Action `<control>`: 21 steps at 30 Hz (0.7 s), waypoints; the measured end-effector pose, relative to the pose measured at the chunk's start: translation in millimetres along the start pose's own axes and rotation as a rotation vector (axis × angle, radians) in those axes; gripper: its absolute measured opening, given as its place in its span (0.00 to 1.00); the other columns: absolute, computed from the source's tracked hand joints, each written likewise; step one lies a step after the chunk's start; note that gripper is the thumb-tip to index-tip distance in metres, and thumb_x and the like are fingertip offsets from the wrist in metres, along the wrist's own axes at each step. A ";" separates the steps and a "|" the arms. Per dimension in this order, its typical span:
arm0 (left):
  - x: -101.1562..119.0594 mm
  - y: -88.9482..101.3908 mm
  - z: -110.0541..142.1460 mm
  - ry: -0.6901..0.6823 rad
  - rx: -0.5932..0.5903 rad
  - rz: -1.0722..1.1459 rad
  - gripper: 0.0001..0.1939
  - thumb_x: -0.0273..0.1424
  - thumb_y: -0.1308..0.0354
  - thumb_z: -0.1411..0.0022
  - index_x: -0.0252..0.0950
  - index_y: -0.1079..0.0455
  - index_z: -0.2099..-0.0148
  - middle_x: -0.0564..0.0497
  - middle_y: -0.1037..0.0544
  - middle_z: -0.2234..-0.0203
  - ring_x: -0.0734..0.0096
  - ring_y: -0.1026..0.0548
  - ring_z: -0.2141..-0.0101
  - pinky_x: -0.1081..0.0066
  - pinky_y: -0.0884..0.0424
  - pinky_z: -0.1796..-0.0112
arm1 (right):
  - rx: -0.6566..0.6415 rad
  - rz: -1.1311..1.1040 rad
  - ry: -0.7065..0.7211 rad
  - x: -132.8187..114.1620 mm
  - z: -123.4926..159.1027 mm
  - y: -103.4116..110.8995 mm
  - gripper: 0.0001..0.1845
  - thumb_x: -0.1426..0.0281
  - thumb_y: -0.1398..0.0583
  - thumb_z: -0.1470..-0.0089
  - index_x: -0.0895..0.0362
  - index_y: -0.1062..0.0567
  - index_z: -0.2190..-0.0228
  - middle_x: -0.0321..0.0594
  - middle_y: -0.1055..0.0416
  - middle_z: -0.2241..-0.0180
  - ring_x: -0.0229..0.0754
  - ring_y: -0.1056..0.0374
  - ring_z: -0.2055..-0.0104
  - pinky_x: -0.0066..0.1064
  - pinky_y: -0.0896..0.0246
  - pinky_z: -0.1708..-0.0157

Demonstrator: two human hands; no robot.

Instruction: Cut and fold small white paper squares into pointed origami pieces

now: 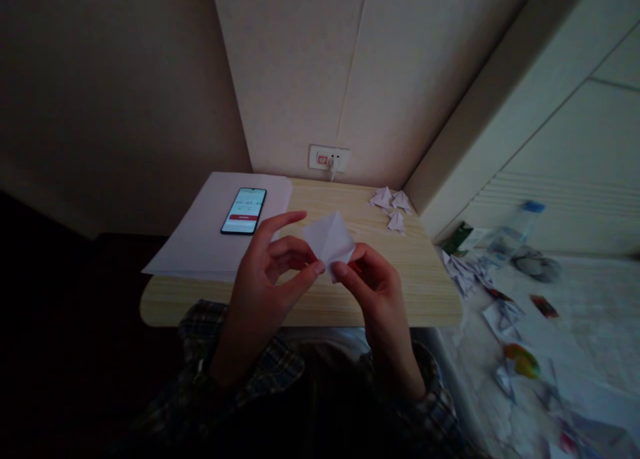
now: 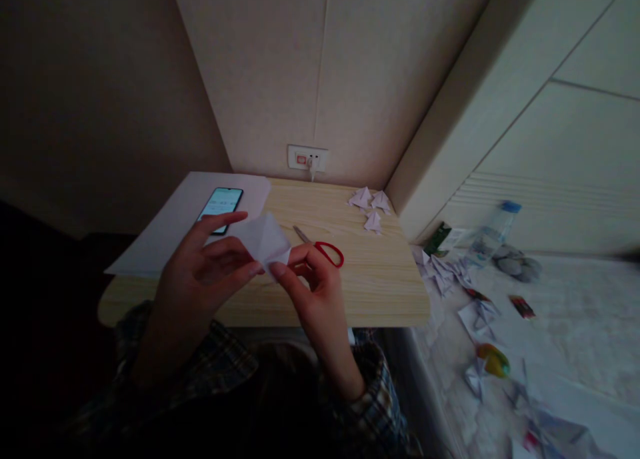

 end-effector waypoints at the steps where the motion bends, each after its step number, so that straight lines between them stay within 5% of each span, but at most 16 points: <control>1: 1.2 0.7 0.1 -0.008 0.009 0.005 0.29 0.21 0.31 0.49 0.38 0.34 0.46 0.61 0.23 0.75 0.73 0.21 0.70 0.73 0.23 0.62 | -0.002 -0.001 -0.003 0.8 0.0 0.0 0.09 0.69 0.32 0.49 0.53 0.26 0.77 0.30 0.29 0.75 0.38 0.33 0.70 0.30 0.37 0.66; 21: 3.0 2.2 -0.5 -0.026 -0.007 -0.075 0.22 0.22 0.32 0.49 0.42 0.34 0.54 0.62 0.22 0.77 0.73 0.21 0.73 0.73 0.25 0.66 | 0.095 0.056 0.047 -2.4 0.5 13.9 0.12 0.68 0.30 0.51 0.53 0.27 0.79 0.30 0.31 0.77 0.38 0.35 0.72 0.29 0.39 0.69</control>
Point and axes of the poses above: each hand's wrist, its own z-axis away from the middle knuckle, its own y-axis out of the back of the hand, x = y × z, the point moved 9 cm from there along -z, towards the middle knuckle
